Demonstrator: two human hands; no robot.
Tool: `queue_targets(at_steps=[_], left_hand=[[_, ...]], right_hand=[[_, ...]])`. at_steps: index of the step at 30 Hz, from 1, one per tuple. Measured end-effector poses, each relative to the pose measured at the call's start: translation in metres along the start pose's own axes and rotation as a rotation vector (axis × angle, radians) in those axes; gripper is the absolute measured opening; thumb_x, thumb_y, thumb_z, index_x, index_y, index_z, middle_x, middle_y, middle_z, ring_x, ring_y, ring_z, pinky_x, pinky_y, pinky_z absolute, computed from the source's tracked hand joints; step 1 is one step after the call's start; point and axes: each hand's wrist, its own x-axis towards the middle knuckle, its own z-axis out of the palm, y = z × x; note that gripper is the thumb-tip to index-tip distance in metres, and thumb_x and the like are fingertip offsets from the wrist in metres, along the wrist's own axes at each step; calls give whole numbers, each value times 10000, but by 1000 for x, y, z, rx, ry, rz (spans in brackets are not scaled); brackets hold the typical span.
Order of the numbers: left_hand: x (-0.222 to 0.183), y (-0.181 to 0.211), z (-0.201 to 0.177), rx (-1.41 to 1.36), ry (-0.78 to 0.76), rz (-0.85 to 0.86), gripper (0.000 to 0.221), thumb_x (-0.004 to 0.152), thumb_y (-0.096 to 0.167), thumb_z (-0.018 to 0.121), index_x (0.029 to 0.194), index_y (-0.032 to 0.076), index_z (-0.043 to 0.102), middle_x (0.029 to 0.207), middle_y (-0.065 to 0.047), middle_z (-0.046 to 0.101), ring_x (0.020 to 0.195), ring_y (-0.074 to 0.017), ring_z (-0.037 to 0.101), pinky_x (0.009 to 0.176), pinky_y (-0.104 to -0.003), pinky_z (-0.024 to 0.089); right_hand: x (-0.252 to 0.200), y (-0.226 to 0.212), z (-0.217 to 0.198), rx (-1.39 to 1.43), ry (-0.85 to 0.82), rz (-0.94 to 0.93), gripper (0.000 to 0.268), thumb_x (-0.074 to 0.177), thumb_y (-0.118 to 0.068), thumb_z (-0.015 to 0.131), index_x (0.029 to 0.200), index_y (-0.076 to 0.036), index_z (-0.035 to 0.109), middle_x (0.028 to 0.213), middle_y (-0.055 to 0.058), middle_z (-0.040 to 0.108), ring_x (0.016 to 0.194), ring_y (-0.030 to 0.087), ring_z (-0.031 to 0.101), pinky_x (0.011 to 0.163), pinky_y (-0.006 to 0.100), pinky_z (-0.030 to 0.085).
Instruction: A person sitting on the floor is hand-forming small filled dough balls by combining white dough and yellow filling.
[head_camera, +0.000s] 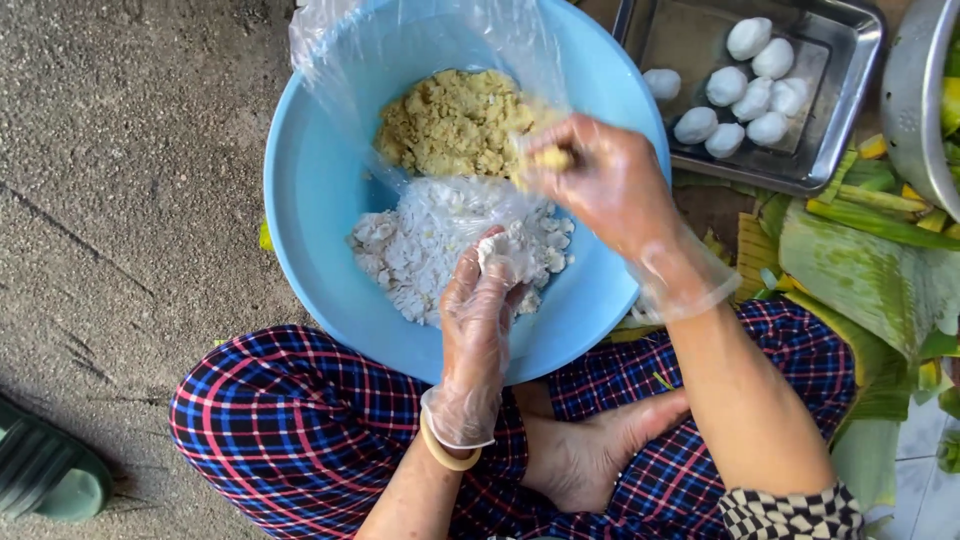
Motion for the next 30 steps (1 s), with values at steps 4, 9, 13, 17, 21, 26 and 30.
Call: queue_targets(at_steps=[4, 9, 13, 17, 21, 26, 30], left_hand=[[3, -7, -7, -104, -80, -45, 472, 1004, 266, 554, 1392, -2, 577, 1250, -236, 608, 1168, -323, 567, 1070, -616, 418], [3, -16, -17, -100, -166, -84, 495, 1010, 230, 513, 1417, -52, 527, 1226, -274, 591, 1138, -373, 580, 1057, -571, 452], [-3, -7, -6, -74, -92, -110, 480, 992, 210, 536, 1403, -38, 538, 1291, -290, 595, 1189, -399, 603, 1049, -580, 468], [3, -26, -14, -85, -33, -86, 409, 957, 147, 635, 1315, -49, 606, 1159, -260, 673, 1019, -331, 655, 970, -564, 537], [1, -21, -16, -54, -6, -52, 383, 961, 172, 647, 1281, -38, 639, 1126, -219, 688, 992, -300, 667, 935, -542, 561], [-10, -6, 2, -94, 25, -99, 568, 892, 154, 694, 1368, -91, 504, 1190, -249, 575, 993, -321, 592, 955, -533, 542], [-9, -9, -1, -40, 86, -70, 563, 838, 56, 743, 1334, -103, 530, 1129, -218, 582, 945, -294, 624, 852, -485, 587]], right_hand=[[-57, -14, 0, -13, -51, 111, 247, 814, 69, 766, 1008, -83, 759, 949, 193, 741, 876, 352, 728, 870, 441, 593], [-84, -3, 21, -109, -78, 3, 311, 803, 32, 712, 1072, -120, 751, 1013, 144, 697, 956, 385, 713, 823, 482, 592], [-89, -27, 2, -44, -154, 177, 285, 880, -49, 733, 1162, -94, 730, 1160, 154, 673, 1069, 311, 705, 962, 410, 577], [-96, 10, 20, -212, -5, -113, 154, 908, -65, 733, 1030, -147, 781, 1013, 85, 720, 990, 293, 734, 843, 390, 609], [-90, -19, 8, -23, -102, 59, 270, 911, -5, 705, 1144, -127, 764, 1008, 135, 729, 960, 301, 732, 888, 416, 604], [-98, -7, 9, -187, -103, -30, 332, 895, -5, 722, 1212, -104, 734, 1094, 158, 656, 1056, 363, 693, 887, 457, 605], [-95, 2, 18, -334, -134, -146, 256, 912, -61, 718, 1156, -137, 731, 1009, 108, 656, 976, 314, 706, 837, 426, 610]])
